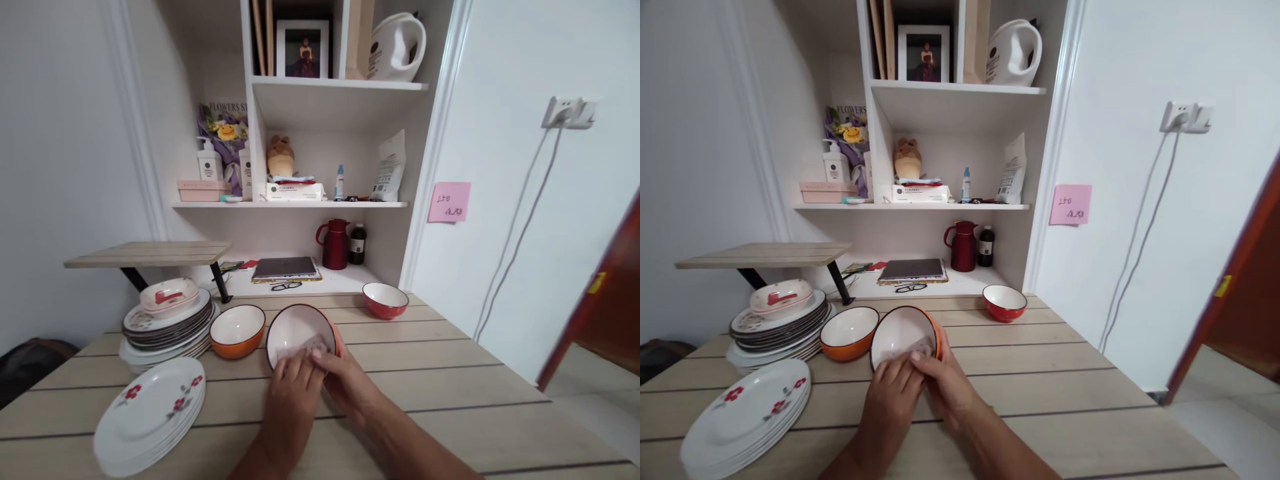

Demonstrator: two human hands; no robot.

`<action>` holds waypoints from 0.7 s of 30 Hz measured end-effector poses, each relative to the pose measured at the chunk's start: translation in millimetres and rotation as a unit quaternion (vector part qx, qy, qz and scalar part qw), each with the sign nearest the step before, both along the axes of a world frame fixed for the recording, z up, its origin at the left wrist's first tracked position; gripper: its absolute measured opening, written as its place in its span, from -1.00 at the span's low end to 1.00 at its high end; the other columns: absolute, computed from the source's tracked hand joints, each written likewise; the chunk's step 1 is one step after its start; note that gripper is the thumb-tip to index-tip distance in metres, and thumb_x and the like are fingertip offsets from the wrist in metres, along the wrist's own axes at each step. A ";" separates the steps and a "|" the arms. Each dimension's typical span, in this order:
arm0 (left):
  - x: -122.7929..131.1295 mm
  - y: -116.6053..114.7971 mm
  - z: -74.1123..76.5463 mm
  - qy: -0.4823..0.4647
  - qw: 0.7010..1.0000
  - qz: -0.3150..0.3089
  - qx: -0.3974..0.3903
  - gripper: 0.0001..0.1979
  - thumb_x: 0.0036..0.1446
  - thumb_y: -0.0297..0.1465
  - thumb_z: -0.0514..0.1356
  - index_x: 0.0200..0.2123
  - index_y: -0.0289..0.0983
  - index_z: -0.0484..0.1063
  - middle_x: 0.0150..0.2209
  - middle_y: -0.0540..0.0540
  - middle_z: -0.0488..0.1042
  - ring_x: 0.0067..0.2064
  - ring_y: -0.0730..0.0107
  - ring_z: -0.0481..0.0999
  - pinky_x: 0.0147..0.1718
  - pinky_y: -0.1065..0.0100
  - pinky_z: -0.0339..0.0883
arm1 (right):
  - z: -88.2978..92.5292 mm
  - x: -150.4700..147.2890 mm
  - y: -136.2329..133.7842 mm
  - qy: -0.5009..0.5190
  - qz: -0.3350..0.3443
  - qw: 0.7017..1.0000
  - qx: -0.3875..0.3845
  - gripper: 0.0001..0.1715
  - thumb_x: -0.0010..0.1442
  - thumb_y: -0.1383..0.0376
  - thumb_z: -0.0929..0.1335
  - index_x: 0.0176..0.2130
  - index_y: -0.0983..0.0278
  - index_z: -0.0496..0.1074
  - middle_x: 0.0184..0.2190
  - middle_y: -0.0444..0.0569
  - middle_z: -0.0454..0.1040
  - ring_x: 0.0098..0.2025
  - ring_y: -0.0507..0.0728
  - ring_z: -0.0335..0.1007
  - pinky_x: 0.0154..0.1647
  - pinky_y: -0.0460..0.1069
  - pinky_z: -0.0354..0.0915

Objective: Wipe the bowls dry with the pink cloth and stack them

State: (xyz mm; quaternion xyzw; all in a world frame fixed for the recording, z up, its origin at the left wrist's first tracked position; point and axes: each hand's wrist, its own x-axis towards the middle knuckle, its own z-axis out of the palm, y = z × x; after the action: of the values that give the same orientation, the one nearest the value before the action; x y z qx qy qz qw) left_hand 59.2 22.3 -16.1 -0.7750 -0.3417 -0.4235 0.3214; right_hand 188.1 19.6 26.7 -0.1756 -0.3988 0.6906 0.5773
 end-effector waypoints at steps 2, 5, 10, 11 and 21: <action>1.5 1.3 -1.0 0.000 1.000 -0.007 -0.011 -0.62 0.43 -0.47 -0.14 -0.01 -0.27 0.48 -0.07 -0.11 0.60 -0.03 0.23 0.52 -0.06 0.14 0.27 | -2.8 -6.4 0.8 -0.007 -0.041 0.999 -0.018 -0.19 0.00 0.33 0.51 0.21 0.11 0.28 -0.27 -0.11 0.56 -0.20 0.15 0.45 -0.06 0.04 0.31; 4.7 4.4 -2.9 0.006 0.999 -0.022 -0.029 -0.71 0.40 -0.46 -0.03 0.00 -0.28 0.46 -0.07 -0.12 0.60 -0.04 0.21 0.52 -0.07 0.15 0.29 | 2.3 -2.9 2.8 -0.057 -0.072 0.995 -0.031 -0.31 0.01 0.33 0.48 0.14 0.13 0.35 -0.33 -0.14 0.53 -0.29 0.11 0.41 -0.19 -0.01 0.30; 5.3 9.5 -5.3 0.073 0.993 -0.080 -0.042 -0.78 0.32 -0.40 0.15 0.00 -0.26 0.45 -0.09 -0.13 0.58 -0.06 0.22 0.51 -0.13 0.19 0.33 | 23.6 30.8 6.2 -0.184 -0.054 0.981 -0.005 -0.35 -0.01 0.34 0.45 0.10 0.19 0.43 -0.29 -0.10 0.56 -0.22 0.15 0.41 -0.19 0.00 0.25; 4.7 9.5 -4.9 0.085 0.991 -0.091 -0.048 -0.77 0.33 -0.40 0.14 0.02 -0.24 0.45 -0.07 -0.12 0.57 -0.03 0.24 0.50 -0.10 0.20 0.33 | 27.3 40.1 7.0 -0.205 -0.049 0.978 -0.007 -0.34 -0.02 0.33 0.46 0.11 0.19 0.43 -0.30 -0.10 0.56 -0.23 0.16 0.41 -0.21 0.00 0.24; 1.8 -1.8 5.6 0.148 0.984 -0.093 0.029 -0.80 0.34 -0.46 0.08 -0.07 -0.20 0.49 -0.02 -0.09 0.55 0.04 0.27 0.47 0.03 0.18 0.25 | 37.1 80.7 4.9 -0.231 0.058 0.971 0.009 -0.29 0.03 0.09 0.53 0.16 0.06 0.40 0.07 -0.03 0.51 0.13 0.30 0.35 0.14 0.17 0.20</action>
State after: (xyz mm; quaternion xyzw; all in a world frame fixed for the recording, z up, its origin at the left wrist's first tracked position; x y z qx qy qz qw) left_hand 61.0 20.5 -10.5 -0.8477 -0.2049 -0.3420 0.3500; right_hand 268.8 24.5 63.8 -0.3014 -0.5371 0.6600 0.4302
